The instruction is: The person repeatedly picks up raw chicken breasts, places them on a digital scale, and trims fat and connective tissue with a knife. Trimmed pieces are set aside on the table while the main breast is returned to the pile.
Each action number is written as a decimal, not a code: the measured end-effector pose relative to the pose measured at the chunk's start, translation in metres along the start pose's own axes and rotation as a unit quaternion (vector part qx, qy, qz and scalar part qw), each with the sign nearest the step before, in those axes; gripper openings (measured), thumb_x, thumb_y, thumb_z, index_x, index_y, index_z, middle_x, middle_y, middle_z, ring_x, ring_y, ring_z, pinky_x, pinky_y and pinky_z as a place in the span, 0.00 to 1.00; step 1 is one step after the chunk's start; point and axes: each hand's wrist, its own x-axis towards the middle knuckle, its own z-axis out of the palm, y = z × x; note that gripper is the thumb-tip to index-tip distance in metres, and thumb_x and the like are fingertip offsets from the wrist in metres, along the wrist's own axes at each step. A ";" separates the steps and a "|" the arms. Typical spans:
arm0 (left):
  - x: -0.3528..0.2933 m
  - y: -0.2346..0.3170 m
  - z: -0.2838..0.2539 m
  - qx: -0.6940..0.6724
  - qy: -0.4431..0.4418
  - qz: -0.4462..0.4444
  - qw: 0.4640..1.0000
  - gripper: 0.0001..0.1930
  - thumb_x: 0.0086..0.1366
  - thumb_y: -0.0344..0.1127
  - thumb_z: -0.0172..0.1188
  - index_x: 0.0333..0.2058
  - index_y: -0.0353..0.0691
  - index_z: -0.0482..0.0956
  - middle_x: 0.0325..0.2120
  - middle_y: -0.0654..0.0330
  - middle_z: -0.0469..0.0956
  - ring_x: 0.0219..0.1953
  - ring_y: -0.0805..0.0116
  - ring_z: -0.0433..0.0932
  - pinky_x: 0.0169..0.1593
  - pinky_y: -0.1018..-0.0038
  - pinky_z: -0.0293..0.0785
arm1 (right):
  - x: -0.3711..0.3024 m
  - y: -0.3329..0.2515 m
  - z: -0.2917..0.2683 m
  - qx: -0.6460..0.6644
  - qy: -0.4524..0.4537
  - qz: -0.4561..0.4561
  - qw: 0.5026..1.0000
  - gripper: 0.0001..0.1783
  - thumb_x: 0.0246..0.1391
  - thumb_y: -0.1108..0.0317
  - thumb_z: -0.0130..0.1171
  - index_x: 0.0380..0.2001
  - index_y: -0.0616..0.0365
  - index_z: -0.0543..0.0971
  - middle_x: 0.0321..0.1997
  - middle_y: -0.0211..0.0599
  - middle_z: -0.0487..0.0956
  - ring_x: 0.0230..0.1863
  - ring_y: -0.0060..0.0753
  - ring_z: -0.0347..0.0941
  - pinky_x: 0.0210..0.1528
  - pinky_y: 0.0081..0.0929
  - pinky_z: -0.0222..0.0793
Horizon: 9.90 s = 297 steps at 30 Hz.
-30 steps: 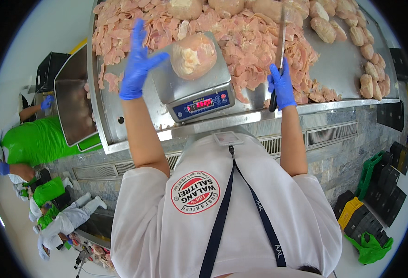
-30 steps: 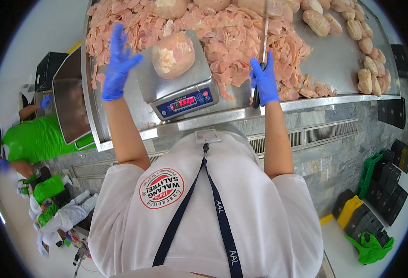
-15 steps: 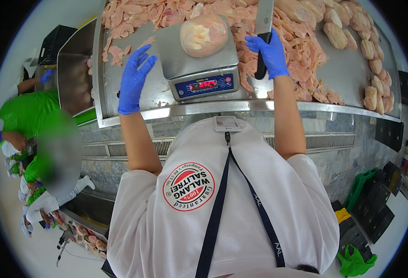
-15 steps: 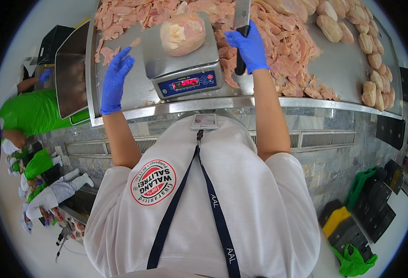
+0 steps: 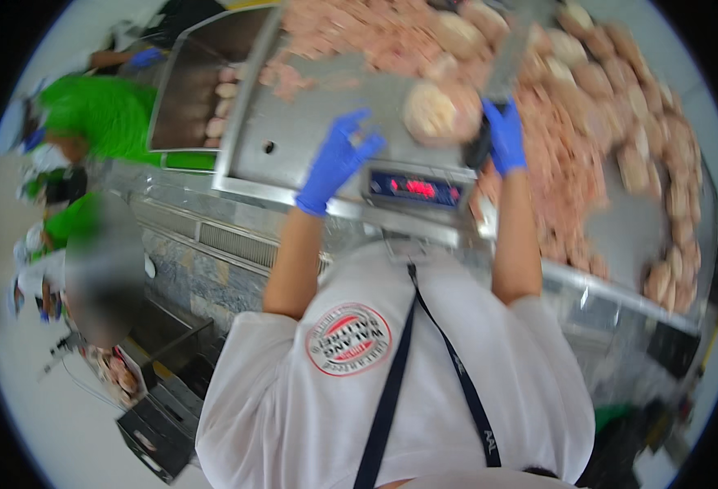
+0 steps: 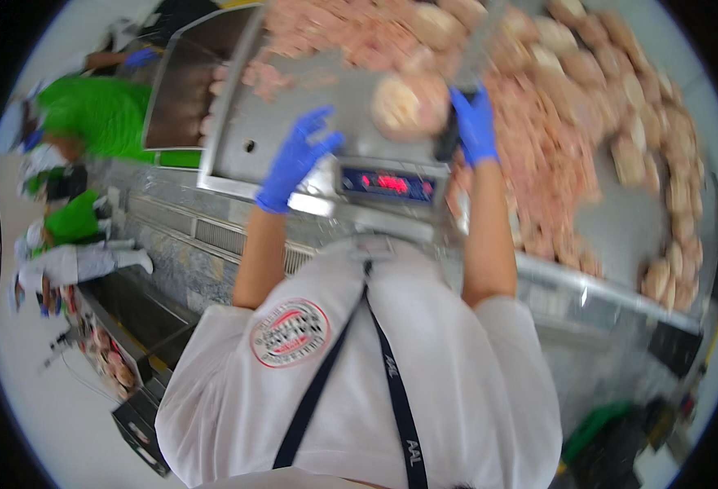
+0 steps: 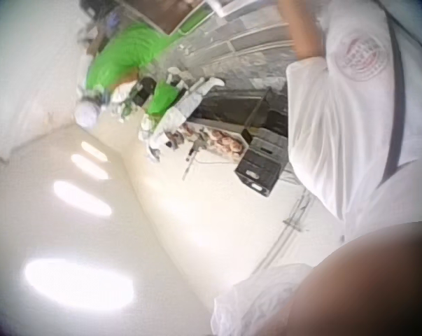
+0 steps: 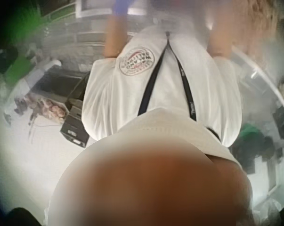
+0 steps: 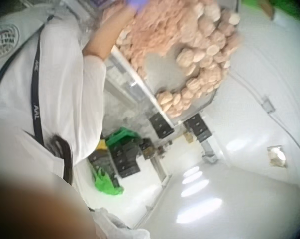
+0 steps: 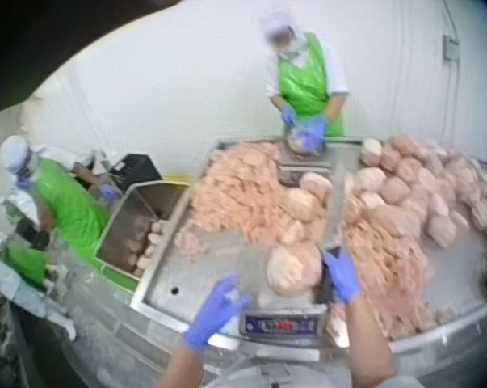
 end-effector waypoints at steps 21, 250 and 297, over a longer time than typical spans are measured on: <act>-0.042 -0.065 -0.044 -0.134 0.150 -0.043 0.979 0.34 0.69 0.46 0.57 0.67 0.41 0.56 0.64 0.54 0.61 0.66 0.59 0.63 0.70 0.62 0.58 | -0.004 -0.008 -0.131 -0.420 0.124 -0.124 0.891 0.27 0.62 0.57 0.57 0.60 0.61 0.71 0.53 0.56 0.78 0.54 0.55 0.74 0.56 0.44 0.69; 0.086 -0.008 0.028 0.137 -0.041 0.164 0.976 0.57 0.41 0.57 0.78 0.64 0.32 0.59 0.59 0.41 0.63 0.64 0.46 0.62 0.67 0.56 0.59 | -0.073 -0.028 0.026 -0.192 -0.006 -0.005 0.981 0.32 0.64 0.51 0.57 0.65 0.55 0.66 0.46 0.42 0.80 0.41 0.30 0.77 0.44 0.31 0.72; 0.141 0.006 0.048 0.107 -0.241 0.054 0.963 0.54 0.45 0.51 0.79 0.64 0.30 0.60 0.61 0.46 0.65 0.65 0.55 0.64 0.68 0.65 0.59 | -0.005 -0.055 0.034 -0.136 -0.190 0.158 0.959 0.44 0.60 0.34 0.49 0.59 0.68 0.71 0.55 0.55 0.77 0.54 0.46 0.76 0.58 0.35 0.68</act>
